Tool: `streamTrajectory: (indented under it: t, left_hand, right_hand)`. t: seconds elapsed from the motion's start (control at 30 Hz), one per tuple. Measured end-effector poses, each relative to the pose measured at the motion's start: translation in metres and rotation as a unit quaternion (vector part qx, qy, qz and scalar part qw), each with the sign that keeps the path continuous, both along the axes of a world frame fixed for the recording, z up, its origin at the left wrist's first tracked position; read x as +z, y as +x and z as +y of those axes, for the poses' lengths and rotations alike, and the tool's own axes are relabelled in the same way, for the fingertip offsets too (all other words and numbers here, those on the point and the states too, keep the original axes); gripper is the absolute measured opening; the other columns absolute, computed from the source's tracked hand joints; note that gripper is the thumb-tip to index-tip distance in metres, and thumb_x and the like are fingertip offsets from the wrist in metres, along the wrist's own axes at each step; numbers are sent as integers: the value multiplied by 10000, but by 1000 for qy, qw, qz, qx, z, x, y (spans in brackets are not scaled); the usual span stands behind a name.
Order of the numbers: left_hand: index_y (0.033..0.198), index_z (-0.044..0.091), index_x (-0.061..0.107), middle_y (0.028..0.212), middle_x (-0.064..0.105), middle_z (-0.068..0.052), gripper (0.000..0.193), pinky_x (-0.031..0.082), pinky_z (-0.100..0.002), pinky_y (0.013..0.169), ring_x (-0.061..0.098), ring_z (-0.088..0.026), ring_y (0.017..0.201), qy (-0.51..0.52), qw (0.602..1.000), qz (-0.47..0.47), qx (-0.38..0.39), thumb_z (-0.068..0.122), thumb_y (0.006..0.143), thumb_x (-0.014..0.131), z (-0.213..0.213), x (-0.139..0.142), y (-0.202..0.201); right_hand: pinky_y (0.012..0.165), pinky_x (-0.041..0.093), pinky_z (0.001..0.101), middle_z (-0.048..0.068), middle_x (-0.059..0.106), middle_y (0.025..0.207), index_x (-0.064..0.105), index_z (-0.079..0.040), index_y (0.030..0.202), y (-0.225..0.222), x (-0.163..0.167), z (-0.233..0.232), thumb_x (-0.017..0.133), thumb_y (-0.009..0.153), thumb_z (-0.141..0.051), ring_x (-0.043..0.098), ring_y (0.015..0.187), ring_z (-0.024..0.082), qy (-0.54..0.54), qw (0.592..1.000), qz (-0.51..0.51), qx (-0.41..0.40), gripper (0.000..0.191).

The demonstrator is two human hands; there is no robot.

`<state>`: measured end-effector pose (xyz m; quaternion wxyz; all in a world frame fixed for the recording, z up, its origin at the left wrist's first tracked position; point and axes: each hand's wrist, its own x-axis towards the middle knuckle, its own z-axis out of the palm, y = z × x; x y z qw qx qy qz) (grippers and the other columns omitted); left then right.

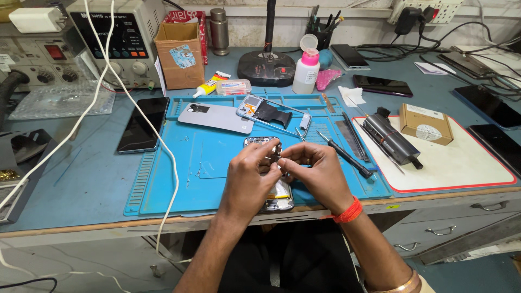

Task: The person disassembles a smartphone at a repair workbench. They pry open the phone's rear assembly with a spudger, lift out the internal frame, disconnect the battery, and handle small internal components and screws, setting parts on the mat as they work.

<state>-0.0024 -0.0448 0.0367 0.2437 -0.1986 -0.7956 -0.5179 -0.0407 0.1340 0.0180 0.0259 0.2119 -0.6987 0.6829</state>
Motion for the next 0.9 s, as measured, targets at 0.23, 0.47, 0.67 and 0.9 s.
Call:
streamTrajectory:
  t: [0.23, 0.47, 0.67, 0.9]
  left_hand:
    - [1252, 5, 685, 1046, 697, -138, 425, 635, -315, 745, 757, -199, 836, -10, 1000, -4, 10, 37, 832, 733, 2, 1, -1]
    - [1295, 23, 670, 1021, 744, -87, 444, 656, -291, 752, 766, -151, 870, 113, 982, -131, -75, 32, 853, 705, -5, -2, -9]
    - [1362, 7, 631, 1058, 754, -84, 503, 637, -272, 814, 744, -121, 928, 169, 965, -143, -137, 3, 864, 703, -9, -7, -15]
    - [1308, -2, 678, 977, 761, -82, 429, 629, -261, 775, 732, -112, 867, 182, 963, -155, -123, 17, 883, 735, -8, -14, -19]
  right_hand:
    - [704, 608, 248, 69, 779, 895, 759, 50, 1041, -2, -2, 1, 743, 892, -26, 713, 765, 91, 13, 1000, 7, -22, 168]
    - [723, 619, 268, 79, 775, 902, 751, 44, 1052, -2, 1, 2, 726, 913, -38, 727, 784, 113, -17, 1000, -8, -6, 164]
    - [750, 637, 275, 85, 776, 910, 748, 35, 1060, 2, 5, 3, 718, 927, -56, 740, 803, 120, -28, 1000, -7, 4, 164]
    - [738, 618, 265, 101, 789, 911, 767, 37, 1061, -1, 2, 3, 747, 914, -44, 736, 801, 120, -9, 1000, 12, -1, 169]
